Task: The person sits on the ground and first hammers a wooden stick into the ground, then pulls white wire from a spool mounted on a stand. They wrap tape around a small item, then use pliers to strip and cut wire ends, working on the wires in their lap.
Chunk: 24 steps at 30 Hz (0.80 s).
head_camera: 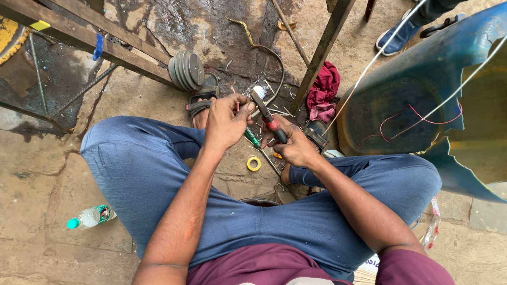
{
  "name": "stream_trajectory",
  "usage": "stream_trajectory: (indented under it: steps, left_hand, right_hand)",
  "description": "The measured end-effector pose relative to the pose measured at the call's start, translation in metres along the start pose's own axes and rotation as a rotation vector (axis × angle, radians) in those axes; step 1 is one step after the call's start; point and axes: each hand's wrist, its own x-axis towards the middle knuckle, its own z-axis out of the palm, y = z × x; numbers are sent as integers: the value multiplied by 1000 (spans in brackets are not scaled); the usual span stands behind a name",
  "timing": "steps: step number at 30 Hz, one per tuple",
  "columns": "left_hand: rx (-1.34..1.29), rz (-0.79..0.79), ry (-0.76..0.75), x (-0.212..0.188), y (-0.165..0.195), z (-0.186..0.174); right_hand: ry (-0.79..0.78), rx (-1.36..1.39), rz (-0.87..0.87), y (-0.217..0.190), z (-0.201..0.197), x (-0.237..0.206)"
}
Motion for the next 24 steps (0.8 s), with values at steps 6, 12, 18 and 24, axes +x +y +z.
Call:
stream_trajectory:
  steps: [6,12,18,24]
  left_hand:
    - [-683,-145,-189,10,-35,8]
    - [-364,-70,-99,1,-9,4]
    - [258,293,-18,-17,31,-7]
    - [290,393,269,-11,24,13]
  right_hand:
    - [6,-215,-349,-4,-3,4]
    - [139,-397,-161,-7,-8,7]
    - [-171,270,111,-20,-25,-5]
    - [97,708,67,-10,-15,-7]
